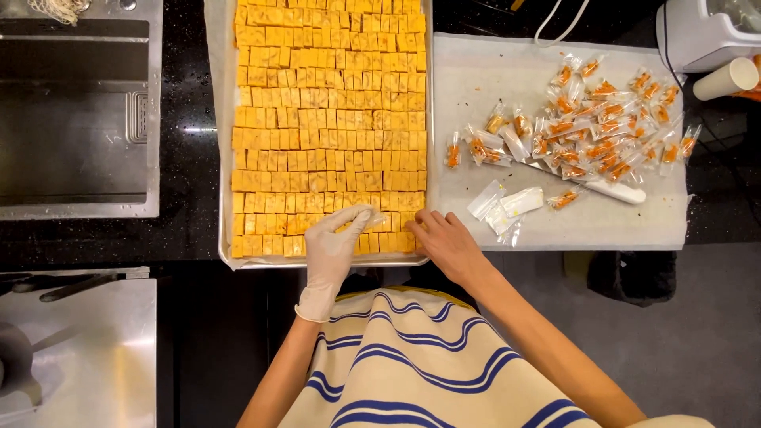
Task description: Wrapping individual yellow candy squares in clear plastic wrappers
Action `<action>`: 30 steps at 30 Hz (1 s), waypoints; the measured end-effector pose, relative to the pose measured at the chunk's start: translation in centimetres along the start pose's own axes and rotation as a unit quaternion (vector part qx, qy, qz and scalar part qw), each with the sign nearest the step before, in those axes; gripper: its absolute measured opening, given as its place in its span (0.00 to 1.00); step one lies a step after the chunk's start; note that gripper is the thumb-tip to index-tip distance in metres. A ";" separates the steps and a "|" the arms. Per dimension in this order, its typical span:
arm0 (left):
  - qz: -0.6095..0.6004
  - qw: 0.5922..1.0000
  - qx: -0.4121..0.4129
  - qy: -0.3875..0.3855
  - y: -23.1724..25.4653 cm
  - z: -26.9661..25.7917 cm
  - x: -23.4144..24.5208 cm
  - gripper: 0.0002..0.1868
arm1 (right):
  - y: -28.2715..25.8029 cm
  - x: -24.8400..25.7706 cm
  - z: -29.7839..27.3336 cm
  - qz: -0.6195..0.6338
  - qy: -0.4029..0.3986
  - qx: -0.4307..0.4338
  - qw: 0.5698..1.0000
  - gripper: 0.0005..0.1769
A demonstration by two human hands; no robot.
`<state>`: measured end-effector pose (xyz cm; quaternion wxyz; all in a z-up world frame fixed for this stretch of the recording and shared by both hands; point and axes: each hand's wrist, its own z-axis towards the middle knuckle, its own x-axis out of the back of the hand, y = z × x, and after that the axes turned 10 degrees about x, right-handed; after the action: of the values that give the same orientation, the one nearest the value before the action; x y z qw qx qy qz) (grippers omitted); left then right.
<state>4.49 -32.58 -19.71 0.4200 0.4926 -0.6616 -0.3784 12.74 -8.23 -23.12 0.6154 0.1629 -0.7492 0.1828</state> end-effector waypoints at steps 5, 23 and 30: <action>-0.018 0.999 0.041 0.010 1.3 -0.4 1.0 0.07 | 0.5 0.3 -1.2 0.128 0.047 -0.037 0.990 0.15; -0.056 0.997 -0.027 -0.045 1.3 0.6 -0.8 0.04 | -0.3 1.2 -0.8 0.374 0.168 -0.214 0.887 0.14; -0.115 0.990 0.006 -0.079 5.0 0.0 -1.9 0.05 | -2.4 11.5 1.5 0.624 0.448 -0.241 0.593 0.23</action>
<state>3.12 -29.57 -15.44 0.3170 0.5363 -0.6343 -0.4578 10.40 -11.24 -11.96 0.6262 -0.6008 -0.3142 0.3851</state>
